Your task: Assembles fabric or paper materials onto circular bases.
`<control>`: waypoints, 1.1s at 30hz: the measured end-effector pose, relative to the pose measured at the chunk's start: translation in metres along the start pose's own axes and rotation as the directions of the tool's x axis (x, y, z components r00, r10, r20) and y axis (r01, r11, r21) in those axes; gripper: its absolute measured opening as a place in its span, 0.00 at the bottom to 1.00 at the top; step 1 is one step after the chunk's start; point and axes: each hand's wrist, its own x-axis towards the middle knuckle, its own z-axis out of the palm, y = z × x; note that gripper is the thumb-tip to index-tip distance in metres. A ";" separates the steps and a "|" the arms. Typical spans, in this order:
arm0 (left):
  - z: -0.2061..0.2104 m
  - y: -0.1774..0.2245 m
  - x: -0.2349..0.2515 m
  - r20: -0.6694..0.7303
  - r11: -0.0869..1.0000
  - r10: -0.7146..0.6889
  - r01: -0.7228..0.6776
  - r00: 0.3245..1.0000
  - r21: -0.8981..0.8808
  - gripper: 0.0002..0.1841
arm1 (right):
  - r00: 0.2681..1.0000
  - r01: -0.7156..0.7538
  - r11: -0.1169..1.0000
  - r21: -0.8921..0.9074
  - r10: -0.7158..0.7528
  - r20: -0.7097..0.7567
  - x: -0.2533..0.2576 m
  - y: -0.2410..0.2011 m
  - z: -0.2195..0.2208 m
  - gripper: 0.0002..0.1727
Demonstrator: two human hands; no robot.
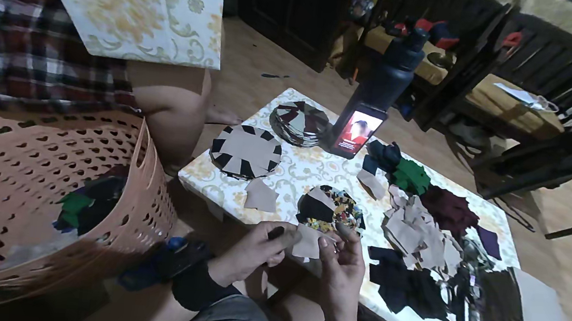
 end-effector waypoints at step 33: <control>-0.047 0.016 0.030 -0.057 0.160 0.466 -0.020 0.883 0.987 0.17 | 0.966 0.067 0.995 0.070 -0.082 0.245 0.006 -0.005 -0.013 0.25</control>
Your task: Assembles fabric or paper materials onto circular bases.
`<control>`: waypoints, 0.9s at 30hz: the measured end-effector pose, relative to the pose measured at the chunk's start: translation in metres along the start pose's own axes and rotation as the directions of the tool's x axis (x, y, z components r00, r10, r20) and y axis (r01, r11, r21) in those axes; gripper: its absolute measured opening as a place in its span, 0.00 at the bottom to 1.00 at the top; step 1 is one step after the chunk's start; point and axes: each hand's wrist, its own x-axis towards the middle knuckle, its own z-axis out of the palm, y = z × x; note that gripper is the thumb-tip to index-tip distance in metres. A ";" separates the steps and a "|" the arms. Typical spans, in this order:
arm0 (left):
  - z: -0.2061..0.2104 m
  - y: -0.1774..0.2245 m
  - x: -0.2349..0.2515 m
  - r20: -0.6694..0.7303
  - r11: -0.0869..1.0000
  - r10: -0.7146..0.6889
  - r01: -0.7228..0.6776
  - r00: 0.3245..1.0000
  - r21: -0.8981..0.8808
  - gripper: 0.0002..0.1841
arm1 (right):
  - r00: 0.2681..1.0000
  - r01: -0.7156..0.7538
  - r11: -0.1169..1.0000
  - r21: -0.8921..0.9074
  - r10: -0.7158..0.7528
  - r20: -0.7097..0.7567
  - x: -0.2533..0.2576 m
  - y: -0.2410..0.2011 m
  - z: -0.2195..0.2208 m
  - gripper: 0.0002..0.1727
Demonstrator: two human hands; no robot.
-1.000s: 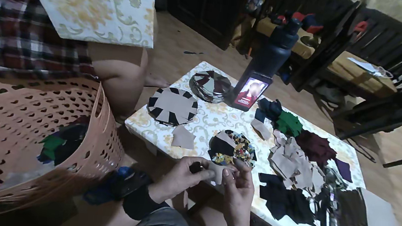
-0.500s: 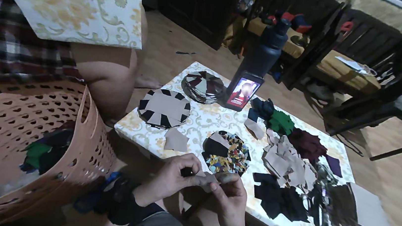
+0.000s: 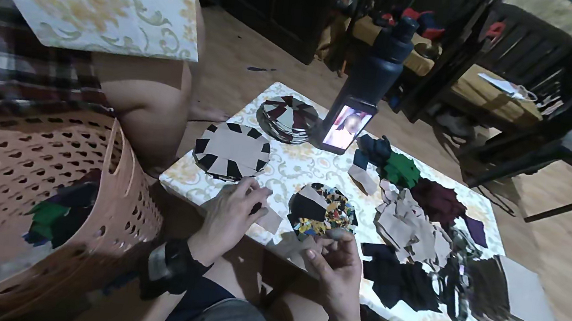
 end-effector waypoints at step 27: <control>0.027 0.032 0.006 0.007 0.938 0.097 -0.090 0.995 -0.334 0.21 | 0.991 -0.009 0.800 -0.600 0.087 0.102 0.051 -0.011 -0.019 0.24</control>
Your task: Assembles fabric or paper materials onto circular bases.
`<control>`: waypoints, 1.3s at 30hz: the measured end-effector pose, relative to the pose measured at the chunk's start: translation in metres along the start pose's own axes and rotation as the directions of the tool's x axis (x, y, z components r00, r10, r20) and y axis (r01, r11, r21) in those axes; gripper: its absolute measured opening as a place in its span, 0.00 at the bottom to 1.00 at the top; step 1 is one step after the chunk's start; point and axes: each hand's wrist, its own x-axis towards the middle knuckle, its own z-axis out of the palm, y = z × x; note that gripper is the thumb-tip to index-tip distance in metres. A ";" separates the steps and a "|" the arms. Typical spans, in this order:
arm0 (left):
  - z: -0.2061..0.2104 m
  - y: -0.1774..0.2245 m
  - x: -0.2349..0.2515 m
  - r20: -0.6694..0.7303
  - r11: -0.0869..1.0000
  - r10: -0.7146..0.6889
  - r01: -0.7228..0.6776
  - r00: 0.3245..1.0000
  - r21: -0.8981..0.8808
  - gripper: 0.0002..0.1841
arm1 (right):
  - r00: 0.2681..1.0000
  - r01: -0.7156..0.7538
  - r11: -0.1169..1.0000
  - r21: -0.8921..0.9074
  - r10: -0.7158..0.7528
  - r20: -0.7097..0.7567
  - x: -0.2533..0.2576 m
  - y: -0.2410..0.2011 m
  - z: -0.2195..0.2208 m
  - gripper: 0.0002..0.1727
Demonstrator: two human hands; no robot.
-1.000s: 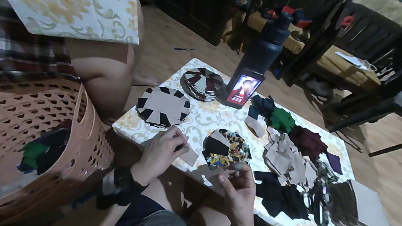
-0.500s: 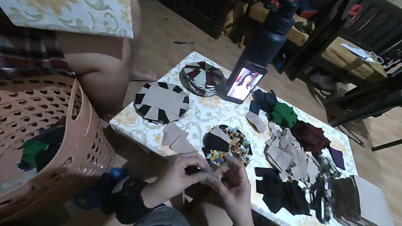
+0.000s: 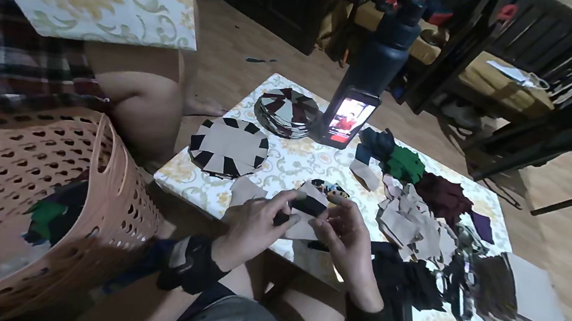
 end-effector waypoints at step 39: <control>0.011 -0.019 0.006 0.061 0.939 0.080 -0.096 0.995 0.330 0.19 | 0.989 0.048 0.850 -0.524 0.034 0.146 0.018 0.027 -0.010 0.13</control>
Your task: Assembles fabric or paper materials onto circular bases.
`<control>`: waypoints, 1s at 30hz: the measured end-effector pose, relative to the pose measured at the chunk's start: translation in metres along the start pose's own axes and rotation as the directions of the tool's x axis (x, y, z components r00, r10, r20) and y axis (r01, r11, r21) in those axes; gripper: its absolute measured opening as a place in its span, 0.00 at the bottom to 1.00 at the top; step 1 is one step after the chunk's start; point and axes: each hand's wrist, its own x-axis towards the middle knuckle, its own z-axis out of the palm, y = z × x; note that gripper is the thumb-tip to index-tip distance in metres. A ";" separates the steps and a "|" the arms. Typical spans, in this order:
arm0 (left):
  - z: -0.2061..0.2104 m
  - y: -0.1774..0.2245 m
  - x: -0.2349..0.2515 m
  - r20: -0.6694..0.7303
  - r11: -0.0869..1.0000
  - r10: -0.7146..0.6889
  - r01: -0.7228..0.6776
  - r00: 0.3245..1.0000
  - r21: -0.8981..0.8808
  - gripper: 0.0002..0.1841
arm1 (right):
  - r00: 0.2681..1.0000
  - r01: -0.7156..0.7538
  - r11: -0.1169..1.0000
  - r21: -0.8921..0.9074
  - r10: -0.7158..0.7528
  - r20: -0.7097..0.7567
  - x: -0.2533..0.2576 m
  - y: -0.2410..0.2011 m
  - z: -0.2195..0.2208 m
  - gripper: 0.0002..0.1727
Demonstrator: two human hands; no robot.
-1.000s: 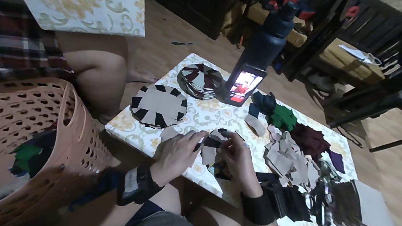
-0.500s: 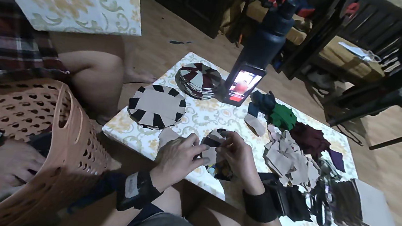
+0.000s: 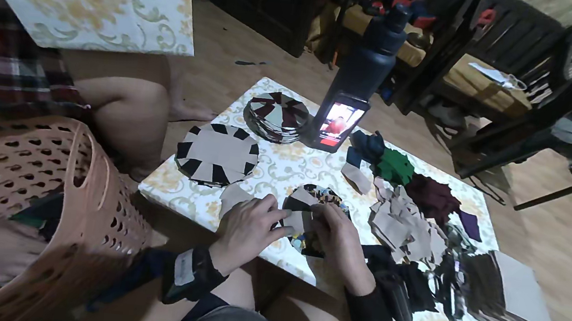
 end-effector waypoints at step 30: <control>-0.024 0.043 -0.014 0.195 -0.019 -0.477 0.212 0.857 -0.977 0.24 | 0.928 0.249 0.691 0.679 0.030 -0.371 -0.017 -0.077 0.047 0.21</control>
